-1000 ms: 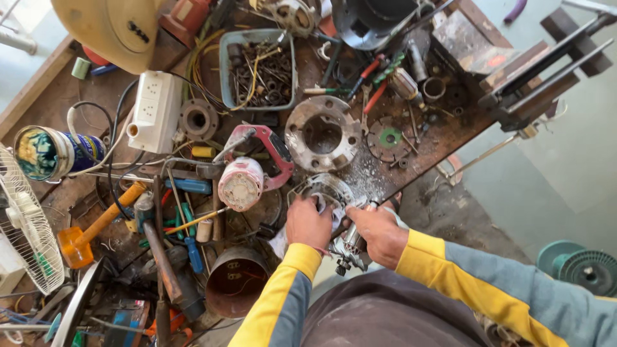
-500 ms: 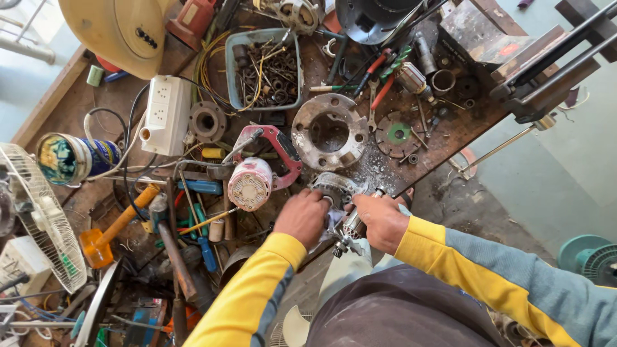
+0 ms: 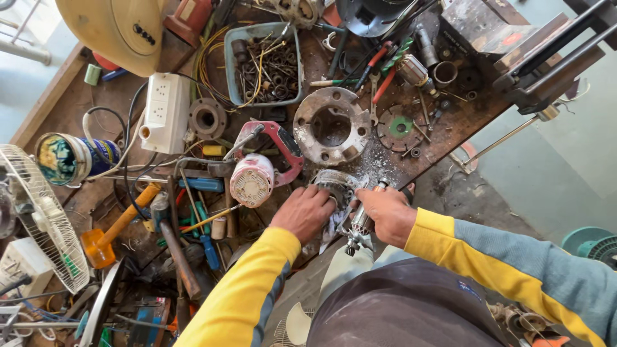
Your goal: The person uses a metal file to smooth the surface of a cylindrical electrical component. They then use a hammer to tap a small metal ring onto the component and apply a liquid from a bottle into the center. The person wipes the component with a cloth and repeats the filing and hammering actions.
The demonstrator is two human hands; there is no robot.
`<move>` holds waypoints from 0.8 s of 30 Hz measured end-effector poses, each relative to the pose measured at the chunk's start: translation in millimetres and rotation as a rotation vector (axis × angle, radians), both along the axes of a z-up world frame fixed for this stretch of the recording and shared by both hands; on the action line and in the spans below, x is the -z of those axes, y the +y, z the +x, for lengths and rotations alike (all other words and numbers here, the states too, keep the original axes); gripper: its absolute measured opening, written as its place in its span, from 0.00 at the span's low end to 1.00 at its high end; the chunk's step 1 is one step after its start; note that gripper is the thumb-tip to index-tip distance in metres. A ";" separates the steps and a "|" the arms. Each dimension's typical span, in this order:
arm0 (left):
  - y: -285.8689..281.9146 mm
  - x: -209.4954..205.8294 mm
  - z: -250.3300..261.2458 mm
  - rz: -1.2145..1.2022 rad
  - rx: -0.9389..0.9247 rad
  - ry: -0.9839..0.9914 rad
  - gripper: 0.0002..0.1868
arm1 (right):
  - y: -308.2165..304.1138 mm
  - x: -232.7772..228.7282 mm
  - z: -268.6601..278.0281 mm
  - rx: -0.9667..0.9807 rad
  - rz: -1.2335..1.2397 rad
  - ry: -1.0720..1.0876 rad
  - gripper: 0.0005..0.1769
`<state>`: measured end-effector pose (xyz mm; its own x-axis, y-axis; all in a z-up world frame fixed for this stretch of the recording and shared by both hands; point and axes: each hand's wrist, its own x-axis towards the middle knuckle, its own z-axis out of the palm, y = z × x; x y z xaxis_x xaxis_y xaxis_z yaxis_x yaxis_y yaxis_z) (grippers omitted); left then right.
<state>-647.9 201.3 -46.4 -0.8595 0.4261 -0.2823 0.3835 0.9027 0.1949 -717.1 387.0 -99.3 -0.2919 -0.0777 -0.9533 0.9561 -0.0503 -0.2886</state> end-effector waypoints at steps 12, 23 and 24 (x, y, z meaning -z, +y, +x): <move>0.1 10.7 23.3 -0.359 -0.071 -0.013 0.23 | -4.7 -2.2 4.5 0.030 0.008 0.073 0.12; 3.1 10.6 5.9 -0.238 -0.187 -0.276 0.24 | -1.1 -11.9 7.4 -0.086 0.022 0.008 0.10; 4.6 10.1 3.0 -0.216 -0.191 -0.267 0.22 | -0.7 -11.6 7.7 -0.080 0.028 0.011 0.10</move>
<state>-644.8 205.9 -56.5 -0.8018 0.1721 -0.5723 0.1662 0.9841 0.0631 -709.4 386.3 -87.8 -0.2967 -0.0740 -0.9521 0.9534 0.0340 -0.2997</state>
